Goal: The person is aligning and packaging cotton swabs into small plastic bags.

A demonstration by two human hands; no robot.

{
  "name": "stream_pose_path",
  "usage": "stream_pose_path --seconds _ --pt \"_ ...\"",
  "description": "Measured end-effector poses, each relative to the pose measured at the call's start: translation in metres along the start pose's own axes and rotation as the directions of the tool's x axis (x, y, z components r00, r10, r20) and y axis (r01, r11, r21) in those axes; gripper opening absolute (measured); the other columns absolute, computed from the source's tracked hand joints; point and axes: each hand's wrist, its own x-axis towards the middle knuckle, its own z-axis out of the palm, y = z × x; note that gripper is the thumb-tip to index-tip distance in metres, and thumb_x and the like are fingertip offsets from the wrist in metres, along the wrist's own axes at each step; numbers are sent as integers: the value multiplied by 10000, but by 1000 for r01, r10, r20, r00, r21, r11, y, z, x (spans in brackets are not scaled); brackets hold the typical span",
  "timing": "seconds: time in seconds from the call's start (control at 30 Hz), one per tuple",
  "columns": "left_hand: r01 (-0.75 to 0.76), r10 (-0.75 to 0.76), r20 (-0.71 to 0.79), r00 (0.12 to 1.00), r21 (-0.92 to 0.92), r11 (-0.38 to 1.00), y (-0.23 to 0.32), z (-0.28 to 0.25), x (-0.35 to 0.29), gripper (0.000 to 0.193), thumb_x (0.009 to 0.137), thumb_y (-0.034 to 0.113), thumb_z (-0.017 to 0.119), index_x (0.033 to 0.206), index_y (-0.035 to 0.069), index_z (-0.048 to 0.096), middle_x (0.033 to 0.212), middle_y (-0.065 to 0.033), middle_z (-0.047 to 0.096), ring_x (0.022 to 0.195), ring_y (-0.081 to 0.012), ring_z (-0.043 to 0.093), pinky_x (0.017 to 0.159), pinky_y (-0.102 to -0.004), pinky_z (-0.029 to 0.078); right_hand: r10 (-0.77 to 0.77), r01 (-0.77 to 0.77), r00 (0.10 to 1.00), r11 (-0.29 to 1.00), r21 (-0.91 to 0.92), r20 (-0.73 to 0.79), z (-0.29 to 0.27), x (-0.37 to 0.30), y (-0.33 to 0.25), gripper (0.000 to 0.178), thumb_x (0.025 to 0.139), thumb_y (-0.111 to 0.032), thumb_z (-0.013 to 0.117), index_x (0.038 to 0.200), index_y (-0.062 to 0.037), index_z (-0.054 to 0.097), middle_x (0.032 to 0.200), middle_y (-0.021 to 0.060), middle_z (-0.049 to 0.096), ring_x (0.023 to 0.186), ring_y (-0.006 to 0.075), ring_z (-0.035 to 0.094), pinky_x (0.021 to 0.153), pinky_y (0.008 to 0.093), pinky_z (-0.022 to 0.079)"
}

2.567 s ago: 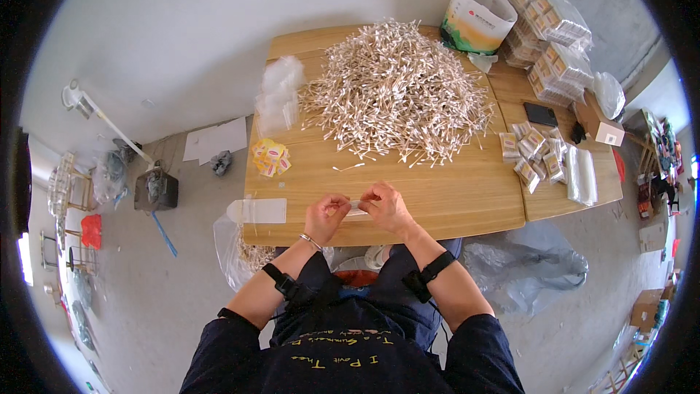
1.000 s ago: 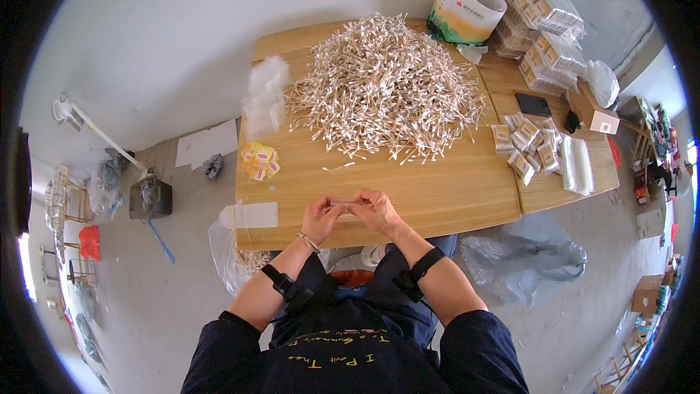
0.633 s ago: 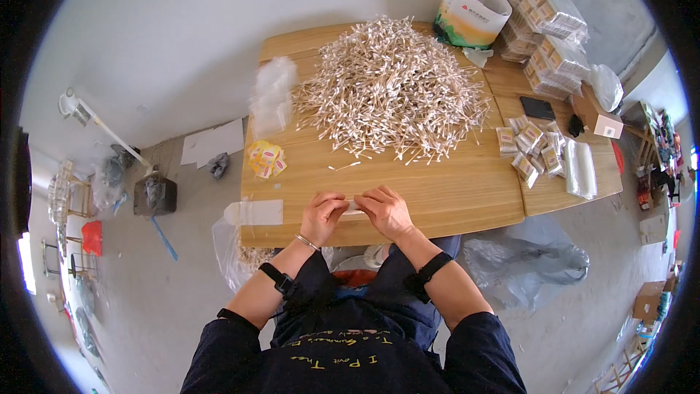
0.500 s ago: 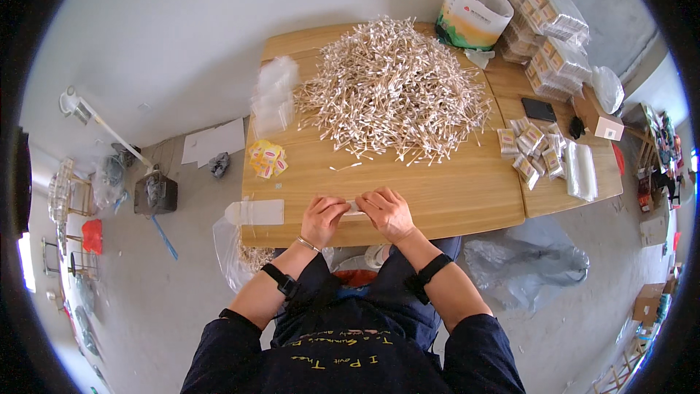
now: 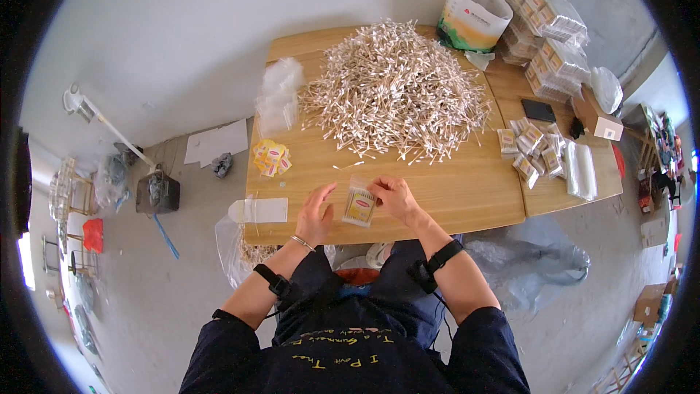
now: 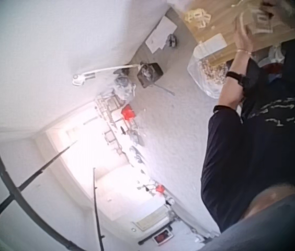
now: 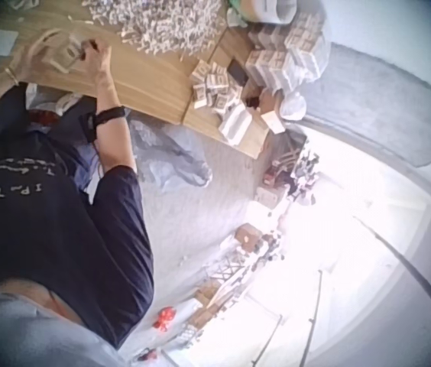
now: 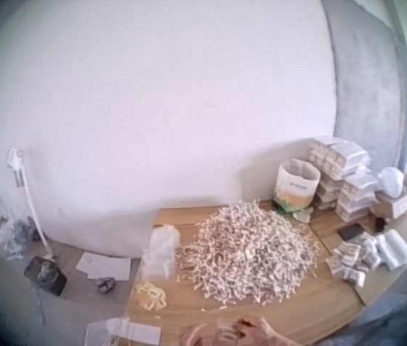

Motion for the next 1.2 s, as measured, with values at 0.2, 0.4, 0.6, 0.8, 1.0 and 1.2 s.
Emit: stream_pose_path --seconds 0.2,0.4,0.6,0.8,1.0,1.2 --pt "-354 341 128 931 98 930 27 -1 15 493 677 -5 718 1145 113 616 1172 -84 623 1135 -285 557 962 -392 439 129 -162 966 978 133 224 -2 -7 -3 115 901 -139 581 858 -52 643 735 -15 600 644 62 543 590 221 461" --pt "-416 408 138 903 39 908 16 5 10 449 638 103 802 1060 169 662 1052 -12 688 1148 -258 563 995 -432 402 167 -221 953 955 198 254 5 -14 -5 143 902 -158 590 842 -41 647 694 -7 585 558 77 522 521 227 441" --pt "-322 343 209 916 -128 938 47 4 14 380 662 181 819 1010 190 667 1022 20 695 1120 -243 582 1032 -430 358 277 -342 925 905 252 260 15 -19 -9 141 892 -159 597 813 -53 643 693 6 610 580 82 570 482 238 437" --pt "-259 300 425 854 -152 954 31 16 3 415 666 210 821 1045 163 657 1097 -24 662 1172 -257 536 1046 -428 350 429 -441 892 895 65 141 -7 -23 32 146 890 -157 575 849 -33 642 669 46 616 525 110 574 450 240 448" --pt "140 -170 292 941 120 983 -26 -11 -17 392 779 124 700 1153 70 596 1111 -106 642 1096 -243 577 959 -367 444 338 -154 811 911 382 -478 -104 -53 44 164 913 -131 538 870 18 591 680 96 586 530 172 571 483 287 502" --pt "299 -294 120 948 -18 954 -69 -18 -22 224 808 85 653 1031 68 640 876 -60 678 774 -150 649 706 -278 523 451 470 464 605 643 -763 -211 -54 36 203 945 -190 495 960 11 475 749 145 563 532 200 550 456 331 493"
